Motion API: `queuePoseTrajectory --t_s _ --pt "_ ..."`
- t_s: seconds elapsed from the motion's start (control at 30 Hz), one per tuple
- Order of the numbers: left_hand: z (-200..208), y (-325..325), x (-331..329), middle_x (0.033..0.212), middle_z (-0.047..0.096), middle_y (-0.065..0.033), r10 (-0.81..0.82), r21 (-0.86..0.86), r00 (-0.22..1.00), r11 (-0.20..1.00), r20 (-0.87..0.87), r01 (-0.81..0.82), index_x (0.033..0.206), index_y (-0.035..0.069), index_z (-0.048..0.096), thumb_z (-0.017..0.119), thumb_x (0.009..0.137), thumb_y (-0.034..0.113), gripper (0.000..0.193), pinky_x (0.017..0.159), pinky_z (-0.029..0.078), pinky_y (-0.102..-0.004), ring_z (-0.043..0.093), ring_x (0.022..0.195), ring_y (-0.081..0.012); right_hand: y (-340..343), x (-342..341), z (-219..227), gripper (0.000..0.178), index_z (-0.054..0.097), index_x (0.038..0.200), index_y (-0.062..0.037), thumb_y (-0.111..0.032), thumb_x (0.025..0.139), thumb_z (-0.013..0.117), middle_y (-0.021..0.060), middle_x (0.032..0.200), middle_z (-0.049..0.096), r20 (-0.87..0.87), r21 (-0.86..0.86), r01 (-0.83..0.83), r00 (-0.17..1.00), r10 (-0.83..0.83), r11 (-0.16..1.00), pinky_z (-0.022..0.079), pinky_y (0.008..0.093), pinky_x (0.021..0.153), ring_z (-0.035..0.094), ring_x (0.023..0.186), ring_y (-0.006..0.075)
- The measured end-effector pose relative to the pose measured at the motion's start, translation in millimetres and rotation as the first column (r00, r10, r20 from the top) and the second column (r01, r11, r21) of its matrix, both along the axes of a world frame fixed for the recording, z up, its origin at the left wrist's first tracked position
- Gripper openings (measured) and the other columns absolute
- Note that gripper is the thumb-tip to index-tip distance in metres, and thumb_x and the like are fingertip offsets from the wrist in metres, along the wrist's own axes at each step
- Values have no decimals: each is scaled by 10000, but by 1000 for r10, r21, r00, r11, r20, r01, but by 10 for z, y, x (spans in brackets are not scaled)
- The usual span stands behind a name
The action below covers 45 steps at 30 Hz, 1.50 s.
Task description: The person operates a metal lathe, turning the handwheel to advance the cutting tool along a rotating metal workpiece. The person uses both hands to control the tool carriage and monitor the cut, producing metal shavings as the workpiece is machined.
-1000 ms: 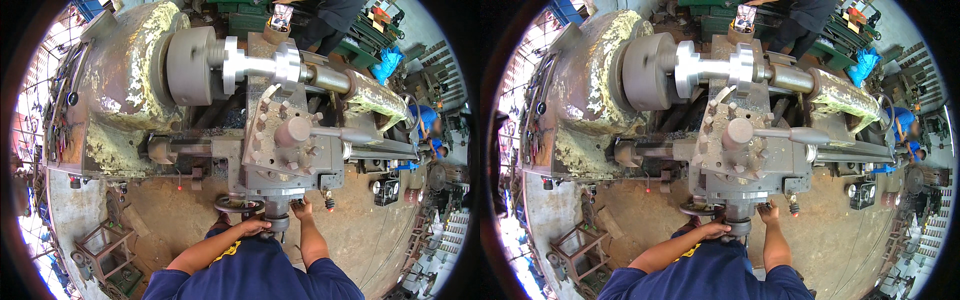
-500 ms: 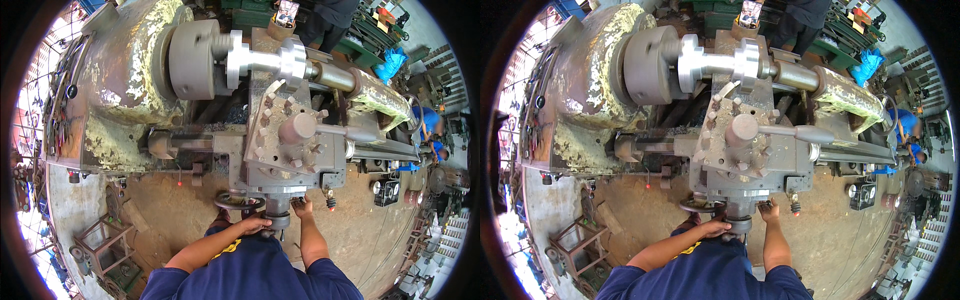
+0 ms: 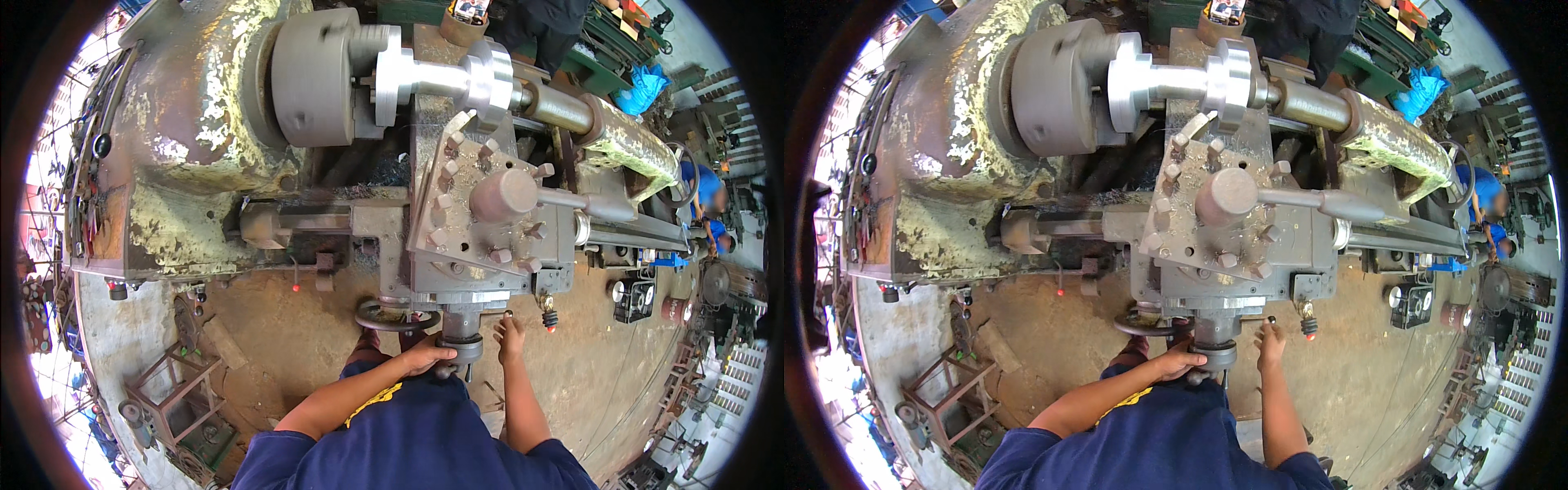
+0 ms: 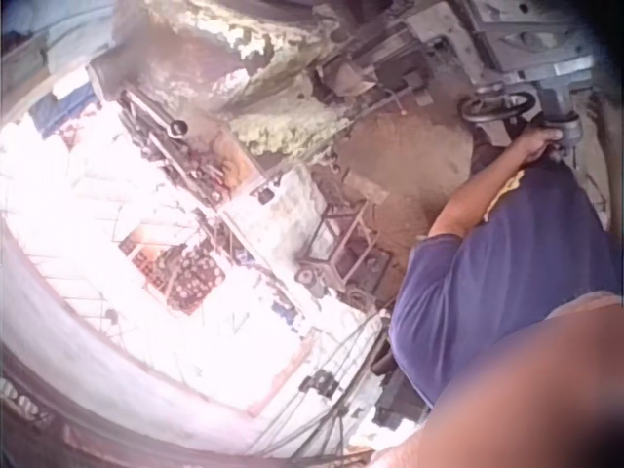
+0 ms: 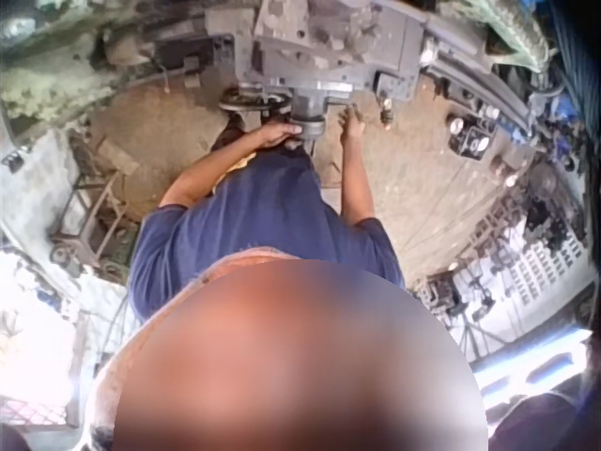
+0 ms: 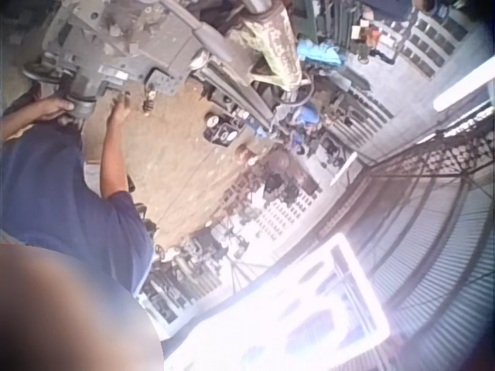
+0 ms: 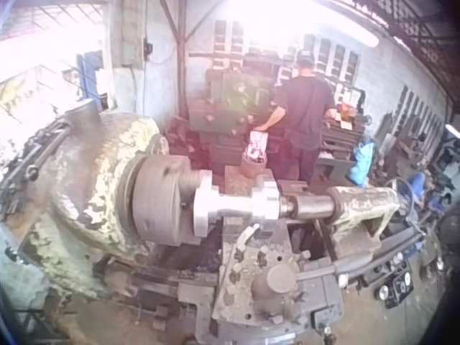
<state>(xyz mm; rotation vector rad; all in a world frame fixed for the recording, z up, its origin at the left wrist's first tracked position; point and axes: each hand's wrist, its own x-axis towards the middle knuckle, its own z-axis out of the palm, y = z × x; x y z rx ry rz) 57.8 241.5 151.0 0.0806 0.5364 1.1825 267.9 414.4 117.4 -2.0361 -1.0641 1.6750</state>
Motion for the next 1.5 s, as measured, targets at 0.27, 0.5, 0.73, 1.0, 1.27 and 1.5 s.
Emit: queuePoseTrajectory --t_s 0.27,0.5,0.73,1.0,1.27,1.5 --pt "-43 -14 79 1347 551 -131 70 -37 996 997 -48 -71 1418 -16 409 787 803 185 749 1087 394 -388 524 1244 -233 -850 -533 1390 827 369 1400 43 -290 780 805 212 1189 614 -59 167 -597 788 612 785 498 405 923 608 1102 296" --pt "-101 -1 67 1333 559 -151 -1 -68 995 998 -101 -6 1423 -29 395 806 787 194 790 1077 403 -380 531 1232 -236 -858 -965 1579 1040 406 1322 85 -387 561 936 279 1150 633 329 106 -679 714 618 727 515 425 908 645 1077 370" --pt "51 37 16 1287 591 -156 -24 -152 994 988 -107 7 1337 -44 491 809 761 155 688 1071 410 -379 558 1200 -242 -824 -973 1505 990 454 1270 89 -354 532 944 262 1082 662 360 126 -690 701 615 713 526 421 881 668 1023 356" --pt "258 80 -58 1204 624 -135 -37 -157 978 988 -203 5 1301 -44 522 787 785 157 614 982 464 -347 591 1101 -203 -812 -923 1404 930 482 1239 86 -289 522 940 211 1036 672 267 138 -642 757 596 754 532 381 862 667 976 271" --pt "355 108 -64 1112 653 -111 -107 -212 953 976 -284 46 1236 -32 562 792 803 202 543 859 504 -304 620 945 -149 -790 -768 1249 888 483 1220 87 -234 526 935 191 1051 662 143 129 -600 799 583 790 540 378 848 660 951 256" --pt "404 115 0 1133 662 -141 -70 -245 935 969 -348 -18 1198 -56 579 808 796 207 532 934 508 -328 642 1035 -193 -758 -634 1047 907 474 1234 99 -217 520 935 175 1076 650 -107 90 -510 849 518 855 511 367 903 636 992 241"
